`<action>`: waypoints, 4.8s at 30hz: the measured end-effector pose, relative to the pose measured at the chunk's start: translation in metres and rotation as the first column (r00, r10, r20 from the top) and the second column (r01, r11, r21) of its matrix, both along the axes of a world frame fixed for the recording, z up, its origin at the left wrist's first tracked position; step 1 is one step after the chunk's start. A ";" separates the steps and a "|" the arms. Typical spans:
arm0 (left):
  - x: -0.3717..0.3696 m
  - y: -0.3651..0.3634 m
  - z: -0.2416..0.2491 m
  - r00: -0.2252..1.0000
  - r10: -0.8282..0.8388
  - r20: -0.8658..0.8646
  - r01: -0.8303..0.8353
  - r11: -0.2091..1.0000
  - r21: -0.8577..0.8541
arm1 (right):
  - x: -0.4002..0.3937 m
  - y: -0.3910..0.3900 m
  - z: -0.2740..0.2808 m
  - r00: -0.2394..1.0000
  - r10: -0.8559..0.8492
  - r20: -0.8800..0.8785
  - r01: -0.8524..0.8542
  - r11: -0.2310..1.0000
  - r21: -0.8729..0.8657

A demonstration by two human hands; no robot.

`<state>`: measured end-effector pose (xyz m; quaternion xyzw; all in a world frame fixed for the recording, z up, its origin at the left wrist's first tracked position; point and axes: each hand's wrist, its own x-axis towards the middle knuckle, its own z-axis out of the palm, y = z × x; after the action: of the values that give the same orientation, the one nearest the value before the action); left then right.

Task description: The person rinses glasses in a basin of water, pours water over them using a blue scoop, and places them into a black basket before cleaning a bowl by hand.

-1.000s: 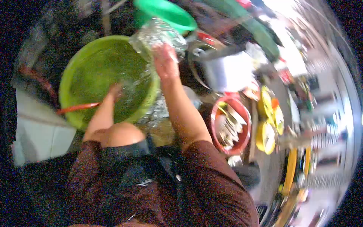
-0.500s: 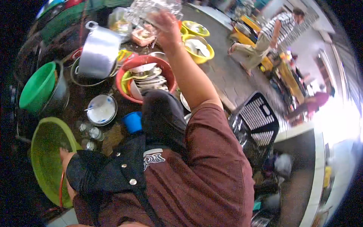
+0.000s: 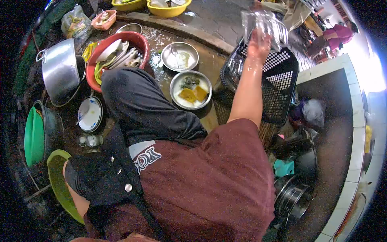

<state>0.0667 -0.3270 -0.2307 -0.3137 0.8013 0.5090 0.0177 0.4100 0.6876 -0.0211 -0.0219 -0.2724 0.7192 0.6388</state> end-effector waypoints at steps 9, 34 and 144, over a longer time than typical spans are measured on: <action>-0.069 -0.062 0.073 0.915 0.372 0.157 -0.389 0.713 0.583 | 0.153 0.037 -0.098 0.958 -0.287 0.016 0.277 0.908 -0.314; -0.102 0.128 0.165 0.979 0.164 0.123 -0.189 0.953 0.237 | 0.123 0.221 -0.319 0.868 -0.304 0.393 0.483 0.701 -0.524; 0.032 0.744 0.249 0.324 -0.827 -0.459 0.849 0.040 0.527 | -0.072 -0.053 0.084 0.127 -0.106 0.986 -0.736 0.656 0.166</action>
<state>0.0992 0.4169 0.0180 0.2535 0.5682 0.6636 0.4154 0.3375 0.6348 0.0625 -0.1763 -0.8270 0.5250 0.0972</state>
